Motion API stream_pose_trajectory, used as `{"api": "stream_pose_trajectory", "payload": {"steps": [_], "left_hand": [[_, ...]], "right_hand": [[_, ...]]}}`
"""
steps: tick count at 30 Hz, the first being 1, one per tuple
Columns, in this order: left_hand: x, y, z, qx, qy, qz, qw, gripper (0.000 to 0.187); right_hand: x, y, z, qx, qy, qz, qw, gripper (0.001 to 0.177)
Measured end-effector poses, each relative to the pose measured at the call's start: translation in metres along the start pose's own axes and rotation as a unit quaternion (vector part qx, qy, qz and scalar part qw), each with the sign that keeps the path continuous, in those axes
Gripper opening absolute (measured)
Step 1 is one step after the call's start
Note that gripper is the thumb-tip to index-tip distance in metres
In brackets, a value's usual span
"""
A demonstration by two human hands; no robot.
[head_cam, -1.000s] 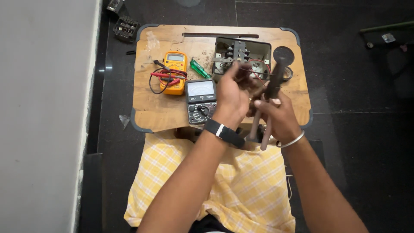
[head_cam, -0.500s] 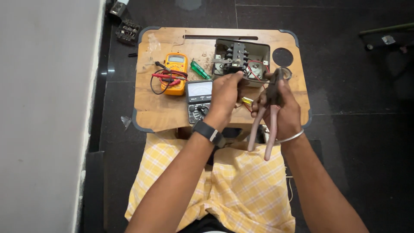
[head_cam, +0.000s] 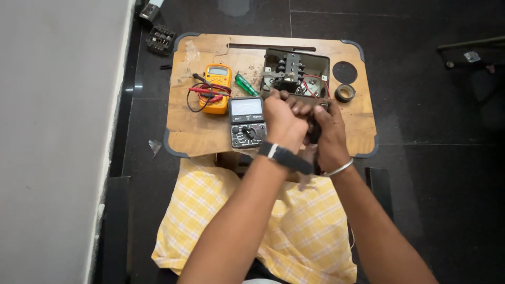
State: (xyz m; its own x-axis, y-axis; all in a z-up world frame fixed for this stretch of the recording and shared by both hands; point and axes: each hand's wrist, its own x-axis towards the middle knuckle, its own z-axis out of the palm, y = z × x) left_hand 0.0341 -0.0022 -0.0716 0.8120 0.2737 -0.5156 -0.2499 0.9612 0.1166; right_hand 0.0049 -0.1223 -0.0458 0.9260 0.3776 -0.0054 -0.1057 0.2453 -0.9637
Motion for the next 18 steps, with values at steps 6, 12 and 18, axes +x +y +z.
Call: {"api": "stream_pose_trajectory", "payload": {"steps": [6, 12, 18], "left_hand": [[-0.01, 0.008, 0.032, 0.03, 0.12, 0.063, 0.99, 0.029], [0.009, 0.026, 0.037, 0.008, 0.14, 0.056, 0.988, 0.017], [0.036, 0.064, -0.02, -0.016, 0.112, 0.076, 0.991, 0.018]], "right_hand": [[0.0, 0.008, 0.014, 0.011, -0.029, -0.079, 0.996, 0.021], [-0.011, 0.009, -0.004, -0.099, -0.004, -0.154, 0.983, 0.019], [-0.019, -0.044, -0.002, -0.012, 0.033, -0.096, 0.995, 0.022]]}}
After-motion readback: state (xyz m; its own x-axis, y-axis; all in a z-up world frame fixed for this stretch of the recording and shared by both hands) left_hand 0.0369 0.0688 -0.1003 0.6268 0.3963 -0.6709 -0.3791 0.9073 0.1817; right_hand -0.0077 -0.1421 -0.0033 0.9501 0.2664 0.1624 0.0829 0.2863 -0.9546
